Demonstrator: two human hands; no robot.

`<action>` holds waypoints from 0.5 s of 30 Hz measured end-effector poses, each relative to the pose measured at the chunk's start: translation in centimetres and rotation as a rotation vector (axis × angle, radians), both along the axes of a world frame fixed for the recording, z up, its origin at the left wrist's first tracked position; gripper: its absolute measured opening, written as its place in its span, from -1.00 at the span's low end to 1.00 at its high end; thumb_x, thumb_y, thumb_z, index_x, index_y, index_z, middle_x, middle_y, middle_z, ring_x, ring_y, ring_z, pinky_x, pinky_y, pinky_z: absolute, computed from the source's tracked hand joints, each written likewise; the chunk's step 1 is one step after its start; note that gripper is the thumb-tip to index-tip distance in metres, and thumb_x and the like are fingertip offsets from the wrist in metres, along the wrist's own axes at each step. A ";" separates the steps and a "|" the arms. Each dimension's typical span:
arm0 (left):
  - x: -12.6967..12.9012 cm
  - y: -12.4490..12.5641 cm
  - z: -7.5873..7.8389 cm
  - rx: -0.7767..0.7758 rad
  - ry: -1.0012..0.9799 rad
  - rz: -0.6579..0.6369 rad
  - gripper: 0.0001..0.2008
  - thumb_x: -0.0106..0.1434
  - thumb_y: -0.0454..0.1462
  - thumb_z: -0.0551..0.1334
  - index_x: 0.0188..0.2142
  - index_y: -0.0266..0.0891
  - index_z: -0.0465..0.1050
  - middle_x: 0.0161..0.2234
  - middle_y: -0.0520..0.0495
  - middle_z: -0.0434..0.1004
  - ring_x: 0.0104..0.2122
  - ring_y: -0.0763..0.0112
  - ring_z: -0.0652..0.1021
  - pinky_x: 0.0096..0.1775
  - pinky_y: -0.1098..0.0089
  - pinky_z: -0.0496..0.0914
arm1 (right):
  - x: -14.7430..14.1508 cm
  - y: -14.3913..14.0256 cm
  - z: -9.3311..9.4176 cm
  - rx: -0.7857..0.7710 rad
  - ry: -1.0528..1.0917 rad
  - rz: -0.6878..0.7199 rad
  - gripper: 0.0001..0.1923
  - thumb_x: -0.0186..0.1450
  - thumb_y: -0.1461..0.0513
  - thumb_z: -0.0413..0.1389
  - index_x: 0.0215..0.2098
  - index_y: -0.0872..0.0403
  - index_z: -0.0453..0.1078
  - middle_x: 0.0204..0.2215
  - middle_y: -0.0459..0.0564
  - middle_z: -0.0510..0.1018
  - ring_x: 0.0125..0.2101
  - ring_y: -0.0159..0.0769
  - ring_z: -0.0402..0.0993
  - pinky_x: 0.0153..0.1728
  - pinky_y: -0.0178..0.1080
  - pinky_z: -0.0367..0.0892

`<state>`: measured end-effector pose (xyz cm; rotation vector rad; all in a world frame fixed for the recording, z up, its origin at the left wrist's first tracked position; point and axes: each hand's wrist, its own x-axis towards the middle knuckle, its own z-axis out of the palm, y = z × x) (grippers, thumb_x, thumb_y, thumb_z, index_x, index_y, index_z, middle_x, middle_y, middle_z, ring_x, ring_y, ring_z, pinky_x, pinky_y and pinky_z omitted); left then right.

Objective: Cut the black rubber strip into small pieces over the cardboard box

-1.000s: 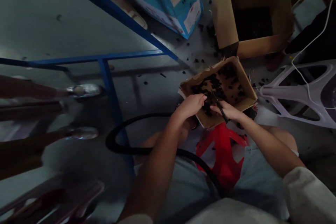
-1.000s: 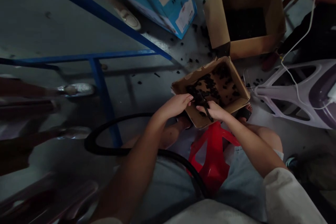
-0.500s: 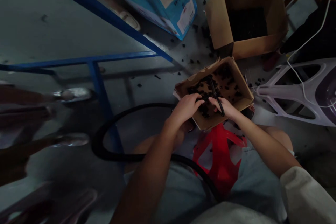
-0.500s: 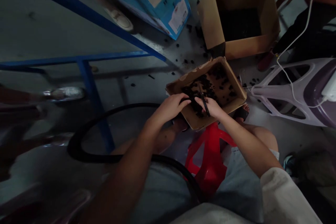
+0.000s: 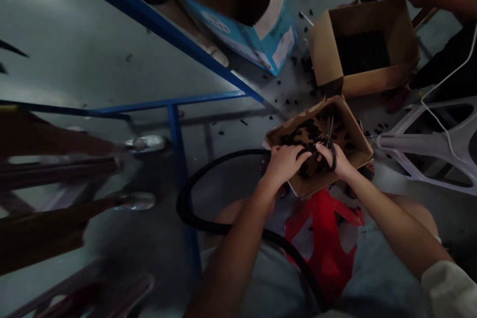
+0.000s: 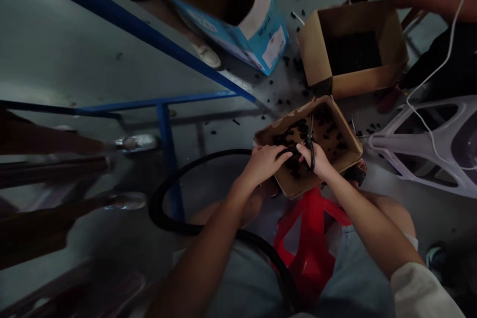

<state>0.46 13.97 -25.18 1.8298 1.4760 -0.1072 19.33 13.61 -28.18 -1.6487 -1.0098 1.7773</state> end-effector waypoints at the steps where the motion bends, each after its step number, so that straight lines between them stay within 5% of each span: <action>1: 0.0 0.0 0.1 0.011 0.020 -0.002 -0.60 0.49 0.00 0.03 -0.04 -0.16 0.54 -0.06 -0.17 0.67 0.02 0.05 0.58 0.09 0.10 0.28 | 0.0 0.0 0.1 0.005 -0.007 0.002 -0.48 0.19 -0.20 0.19 -0.30 0.10 0.40 -0.61 -0.14 0.44 -0.53 -0.30 0.41 -0.43 -0.28 0.30; 6: -0.1 0.2 0.1 0.029 -0.069 0.012 -0.65 0.48 -0.06 0.08 -0.11 -0.18 0.57 -0.10 -0.16 0.68 -0.06 0.11 0.61 -0.02 0.22 0.37 | 0.1 -0.1 0.2 0.061 -0.007 0.019 -0.45 0.18 -0.21 0.17 -0.22 0.09 0.43 -0.58 -0.12 0.46 -0.48 -0.23 0.45 -0.34 -0.20 0.36; 12: -0.2 0.5 0.6 0.020 -0.298 0.094 -0.70 0.44 -0.11 0.13 -0.06 -0.17 0.59 -0.06 -0.15 0.67 -0.07 0.17 0.62 -0.08 0.31 0.41 | 0.3 -0.5 -1.0 0.165 -0.035 0.023 -0.55 0.25 -0.18 0.15 -0.40 0.02 0.43 -0.54 -0.04 0.50 -0.41 -0.16 0.49 -0.24 -0.13 0.39; 15: 0.0 0.5 1.0 0.001 -0.367 0.145 -0.68 0.44 -0.10 0.11 -0.05 -0.14 0.60 -0.06 -0.13 0.68 -0.07 0.17 0.63 -0.07 0.31 0.43 | 0.4 -0.5 -1.2 0.198 -0.030 0.008 -0.56 0.28 -0.16 0.15 -0.28 0.04 0.48 -0.51 -0.04 0.51 -0.39 -0.13 0.50 -0.24 -0.12 0.40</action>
